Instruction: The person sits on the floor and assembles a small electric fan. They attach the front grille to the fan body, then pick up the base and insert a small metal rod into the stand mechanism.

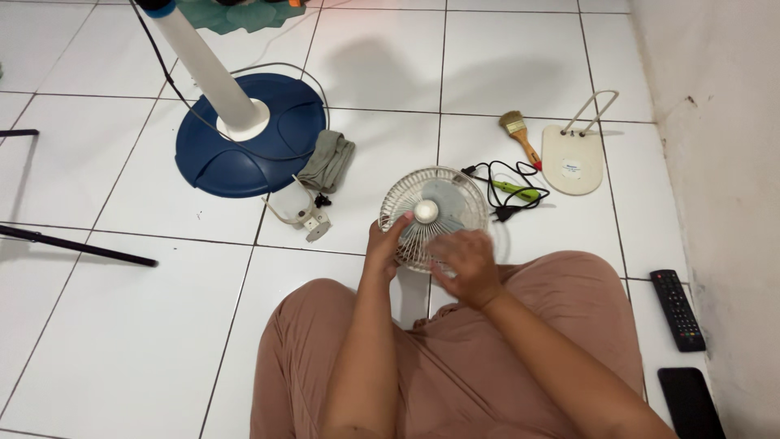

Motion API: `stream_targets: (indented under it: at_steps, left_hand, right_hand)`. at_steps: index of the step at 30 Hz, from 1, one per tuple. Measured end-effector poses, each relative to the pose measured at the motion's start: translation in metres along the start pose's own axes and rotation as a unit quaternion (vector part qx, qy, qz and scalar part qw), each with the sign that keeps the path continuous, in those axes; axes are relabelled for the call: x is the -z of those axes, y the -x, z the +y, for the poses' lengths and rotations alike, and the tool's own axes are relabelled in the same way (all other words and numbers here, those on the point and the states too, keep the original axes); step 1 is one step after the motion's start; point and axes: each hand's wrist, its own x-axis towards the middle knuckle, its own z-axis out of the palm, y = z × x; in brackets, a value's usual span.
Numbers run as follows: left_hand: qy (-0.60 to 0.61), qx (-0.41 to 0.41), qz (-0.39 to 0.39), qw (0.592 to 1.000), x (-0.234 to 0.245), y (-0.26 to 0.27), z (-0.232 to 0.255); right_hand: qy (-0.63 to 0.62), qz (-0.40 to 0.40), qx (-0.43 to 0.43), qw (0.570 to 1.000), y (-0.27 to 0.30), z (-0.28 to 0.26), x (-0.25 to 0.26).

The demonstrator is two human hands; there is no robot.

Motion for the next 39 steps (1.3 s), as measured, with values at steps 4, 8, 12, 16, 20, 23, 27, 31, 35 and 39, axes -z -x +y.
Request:
stream_targets:
  at_steps: [4, 8, 12, 16, 20, 23, 27, 31, 35, 39]
  left_hand:
    - [-0.121, -0.021, 0.024, 0.992, 0.003, -0.006, -0.006]
    - [-0.194, -0.025, 0.017, 0.981, 0.000, -0.004, -0.004]
    - [-0.257, -0.085, -0.018, 0.962, 0.000, -0.002, -0.002]
    - [-0.260, -0.124, -0.037, 0.957, 0.008, -0.006, -0.002]
    - [-0.284, -0.154, -0.049, 0.945, 0.016, -0.009, -0.001]
    - [-0.312, -0.159, -0.056, 0.935, 0.019, -0.009, -0.002]
    - [-0.334, -0.141, -0.051, 0.930, 0.020, -0.011, -0.003]
    - [-0.376, -0.161, -0.032, 0.912, 0.017, -0.014, 0.000]
    - [-0.333, -0.132, 0.011, 0.933, 0.006, -0.014, -0.001]
    - [-0.362, -0.257, 0.042, 0.895, -0.003, -0.011, -0.007]
  right_hand:
    - [0.050, 0.087, -0.177, 0.979, 0.006, 0.038, -0.010]
    - [-0.275, 0.073, -0.419, 0.862, 0.015, 0.077, -0.029]
    - [-0.431, 0.034, -0.535, 0.726, 0.026, 0.093, -0.043]
    - [-0.455, 0.039, -0.531, 0.714, 0.032, 0.093, -0.053]
    - [-0.478, 0.037, -0.535, 0.696, 0.033, 0.096, -0.062]
    - [-0.506, 0.040, -0.534, 0.676, 0.037, 0.099, -0.069]
    - [-0.505, 0.043, -0.526, 0.683, 0.038, 0.102, -0.072]
    - [-0.480, 0.029, -0.540, 0.691, 0.029, 0.095, -0.066]
    - [-0.480, 0.019, -0.506, 0.716, 0.020, 0.087, -0.055]
    - [-0.473, 0.025, -0.498, 0.727, 0.017, 0.083, -0.052]
